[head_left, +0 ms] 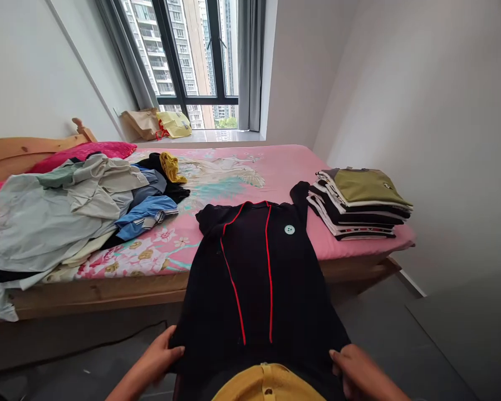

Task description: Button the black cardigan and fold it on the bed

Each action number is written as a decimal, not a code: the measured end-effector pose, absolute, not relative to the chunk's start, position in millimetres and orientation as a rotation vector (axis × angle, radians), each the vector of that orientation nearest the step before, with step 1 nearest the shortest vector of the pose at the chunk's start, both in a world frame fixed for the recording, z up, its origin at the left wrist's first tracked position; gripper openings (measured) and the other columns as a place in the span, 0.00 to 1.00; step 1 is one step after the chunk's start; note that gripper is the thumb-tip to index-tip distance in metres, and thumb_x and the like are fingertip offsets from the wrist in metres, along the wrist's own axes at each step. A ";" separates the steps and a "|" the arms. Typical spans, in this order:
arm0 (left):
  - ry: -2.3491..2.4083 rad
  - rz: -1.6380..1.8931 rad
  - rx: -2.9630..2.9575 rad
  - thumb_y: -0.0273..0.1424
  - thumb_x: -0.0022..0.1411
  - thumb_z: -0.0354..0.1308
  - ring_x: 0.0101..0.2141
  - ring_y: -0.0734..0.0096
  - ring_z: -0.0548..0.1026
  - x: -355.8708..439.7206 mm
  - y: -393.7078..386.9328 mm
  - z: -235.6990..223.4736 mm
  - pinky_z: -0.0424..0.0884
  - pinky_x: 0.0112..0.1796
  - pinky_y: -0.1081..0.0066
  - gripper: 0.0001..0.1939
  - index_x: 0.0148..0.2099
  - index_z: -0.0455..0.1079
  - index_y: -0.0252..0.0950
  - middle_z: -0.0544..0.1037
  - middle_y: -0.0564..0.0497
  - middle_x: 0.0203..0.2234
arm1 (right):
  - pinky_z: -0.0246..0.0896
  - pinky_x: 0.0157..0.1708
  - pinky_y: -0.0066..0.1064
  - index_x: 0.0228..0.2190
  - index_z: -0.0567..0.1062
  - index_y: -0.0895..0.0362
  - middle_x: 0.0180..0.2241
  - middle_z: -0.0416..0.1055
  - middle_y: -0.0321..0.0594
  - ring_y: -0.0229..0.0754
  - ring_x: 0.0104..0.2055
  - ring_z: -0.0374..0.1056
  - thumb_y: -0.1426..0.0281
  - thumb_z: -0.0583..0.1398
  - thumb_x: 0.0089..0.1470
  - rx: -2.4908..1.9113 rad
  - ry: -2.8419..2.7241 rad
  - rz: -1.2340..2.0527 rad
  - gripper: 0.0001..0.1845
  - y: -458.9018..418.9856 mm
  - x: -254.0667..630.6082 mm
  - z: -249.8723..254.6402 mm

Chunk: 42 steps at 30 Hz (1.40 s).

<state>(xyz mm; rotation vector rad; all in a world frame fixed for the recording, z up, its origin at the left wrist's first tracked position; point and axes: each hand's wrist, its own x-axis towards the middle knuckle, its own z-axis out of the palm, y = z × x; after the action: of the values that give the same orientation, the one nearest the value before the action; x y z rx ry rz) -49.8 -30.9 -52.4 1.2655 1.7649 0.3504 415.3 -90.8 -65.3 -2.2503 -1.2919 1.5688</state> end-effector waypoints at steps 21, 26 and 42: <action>1.428 0.378 2.026 0.32 0.63 0.46 0.35 0.70 0.73 68.1 -18.0 -54.9 0.67 0.38 0.72 0.15 0.36 0.74 0.37 0.76 0.48 0.33 | 0.55 0.40 0.32 0.32 0.76 0.54 0.33 0.71 0.40 0.42 0.38 0.64 0.74 0.52 0.52 -1.739 -2.054 0.766 0.13 -38.8 312.2 -77.5; 1.541 0.582 1.891 0.38 0.64 0.46 0.37 0.69 0.74 86.1 -15.5 -32.5 0.67 0.40 0.71 0.16 0.39 0.74 0.37 0.77 0.49 0.34 | 0.56 0.33 0.31 0.31 0.73 0.58 0.27 0.69 0.38 0.40 0.30 0.64 0.66 0.52 0.54 -1.608 -1.371 1.292 0.12 -28.3 320.6 -61.1; 1.126 0.147 1.969 0.28 0.57 0.47 0.40 0.71 0.73 124.0 -12.5 -48.0 0.65 0.43 0.74 0.17 0.43 0.75 0.38 0.78 0.50 0.39 | 0.56 0.31 0.27 0.29 0.71 0.60 0.26 0.68 0.35 0.36 0.28 0.61 0.65 0.59 0.46 -1.419 -1.187 1.490 0.10 -41.4 311.5 -82.1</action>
<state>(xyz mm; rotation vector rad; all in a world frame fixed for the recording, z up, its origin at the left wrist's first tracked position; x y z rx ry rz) 124.0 -12.5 -48.0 1.9693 1.1261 0.1467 311.5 -41.4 -82.1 -1.4187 -1.1869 1.4901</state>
